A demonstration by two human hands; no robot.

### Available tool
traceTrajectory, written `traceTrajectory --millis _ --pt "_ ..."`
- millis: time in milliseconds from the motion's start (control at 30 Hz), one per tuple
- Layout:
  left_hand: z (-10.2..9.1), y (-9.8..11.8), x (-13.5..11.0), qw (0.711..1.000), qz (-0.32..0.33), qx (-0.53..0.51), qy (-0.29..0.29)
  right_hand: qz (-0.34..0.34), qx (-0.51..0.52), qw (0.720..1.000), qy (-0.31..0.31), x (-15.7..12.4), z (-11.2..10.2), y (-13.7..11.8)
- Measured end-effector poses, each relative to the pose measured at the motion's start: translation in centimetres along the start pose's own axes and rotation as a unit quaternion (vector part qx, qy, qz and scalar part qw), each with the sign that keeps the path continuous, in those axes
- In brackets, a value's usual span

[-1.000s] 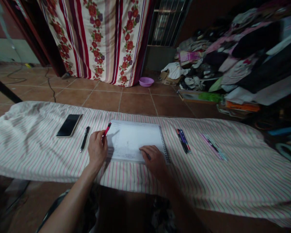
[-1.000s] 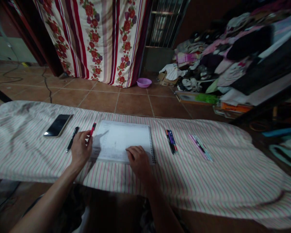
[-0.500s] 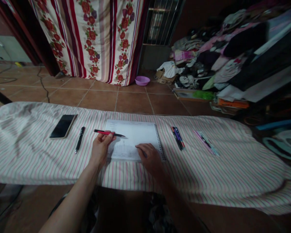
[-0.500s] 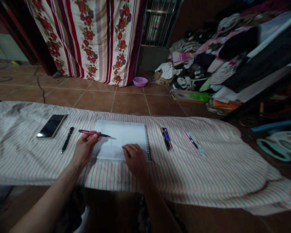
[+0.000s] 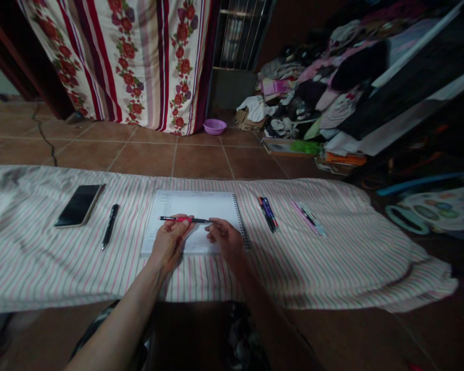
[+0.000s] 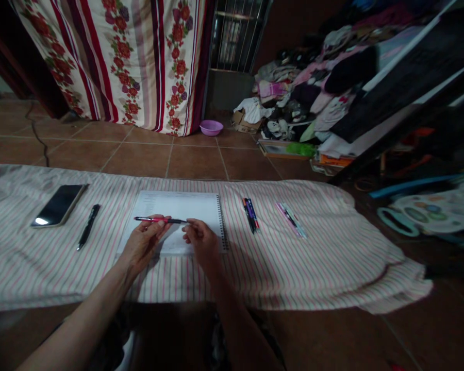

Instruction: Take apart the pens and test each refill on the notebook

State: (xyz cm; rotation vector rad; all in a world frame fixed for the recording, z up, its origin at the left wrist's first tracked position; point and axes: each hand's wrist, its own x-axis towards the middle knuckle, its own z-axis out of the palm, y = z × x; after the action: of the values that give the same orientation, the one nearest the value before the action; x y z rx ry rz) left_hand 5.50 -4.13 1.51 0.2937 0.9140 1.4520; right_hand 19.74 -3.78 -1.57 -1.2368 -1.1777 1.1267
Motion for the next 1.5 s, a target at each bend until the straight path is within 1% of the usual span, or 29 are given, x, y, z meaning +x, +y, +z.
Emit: traceTrajectory --millis 100,200,333,433,600,700,767,867,967,1000,1133,1233,1300,1400,1433,1500 --pt "0.2 -0.5 0.0 1.0 -0.01 -0.005 -0.013 0.005 0.024 0.999 0.022 0.0 -0.2 -0.3" --pt "0.2 -1.0 0.1 1.0 -0.019 -0.005 -0.024 0.011 0.041 0.999 0.031 0.0 -0.4 -0.6" --pt "0.4 -1.4 0.0 0.998 -0.036 0.009 -0.046 0.038 0.069 0.995 0.059 0.2 -0.8 -0.5" --pt "0.5 -1.4 -0.3 0.995 -0.046 0.034 -0.076 0.052 0.095 0.992 0.07 0.5 -1.3 -0.1" --pt "0.8 -0.7 -1.1 0.983 -0.063 0.081 -0.15 0.073 0.132 0.985 0.086 1.0 -2.2 0.0" --pt "0.8 -0.3 -1.3 0.978 -0.073 0.096 -0.17 0.078 0.139 0.982 0.101 1.2 -2.8 -0.2" --pt "0.7 -0.3 -1.1 0.974 -0.072 0.13 -0.171 0.075 0.141 0.981 0.106 1.2 -3.0 -0.3" --pt "0.2 -0.8 -0.7 0.956 -0.045 0.234 -0.169 0.067 0.12 0.985 0.1 1.1 -3.0 -0.2" --pt "-0.5 -1.4 -0.2 0.923 0.008 0.343 -0.176 0.065 0.104 0.988 0.092 1.0 -2.8 -0.2" --pt "-0.7 -1.5 -0.1 0.906 0.03 0.382 -0.178 0.068 0.105 0.988 0.091 0.9 -2.6 -0.2" --pt "-1.4 -1.8 0.1 0.825 0.123 0.524 -0.175 0.08 0.114 0.987 0.075 0.8 -2.2 -0.3" --pt "-1.5 -1.6 0.1 0.769 0.19 0.584 -0.179 0.079 0.121 0.987 0.068 0.6 -2.1 -0.2" --pt "-1.4 -1.4 0.0 0.726 0.235 0.621 -0.182 0.086 0.128 0.986 0.065 0.5 -2.1 -0.2" --pt "-1.1 -1.2 -0.4 0.661 0.279 0.671 -0.187 0.102 0.138 0.984 0.057 0.3 -2.1 -0.3" --pt "-1.1 -1.1 -0.5 0.645 0.288 0.683 -0.187 0.104 0.141 0.983 0.053 0.3 -2.1 -0.4" --pt "-1.0 -1.1 -0.7 0.623 0.301 0.699 -0.182 0.106 0.147 0.982 0.049 0.2 -2.1 -0.5"
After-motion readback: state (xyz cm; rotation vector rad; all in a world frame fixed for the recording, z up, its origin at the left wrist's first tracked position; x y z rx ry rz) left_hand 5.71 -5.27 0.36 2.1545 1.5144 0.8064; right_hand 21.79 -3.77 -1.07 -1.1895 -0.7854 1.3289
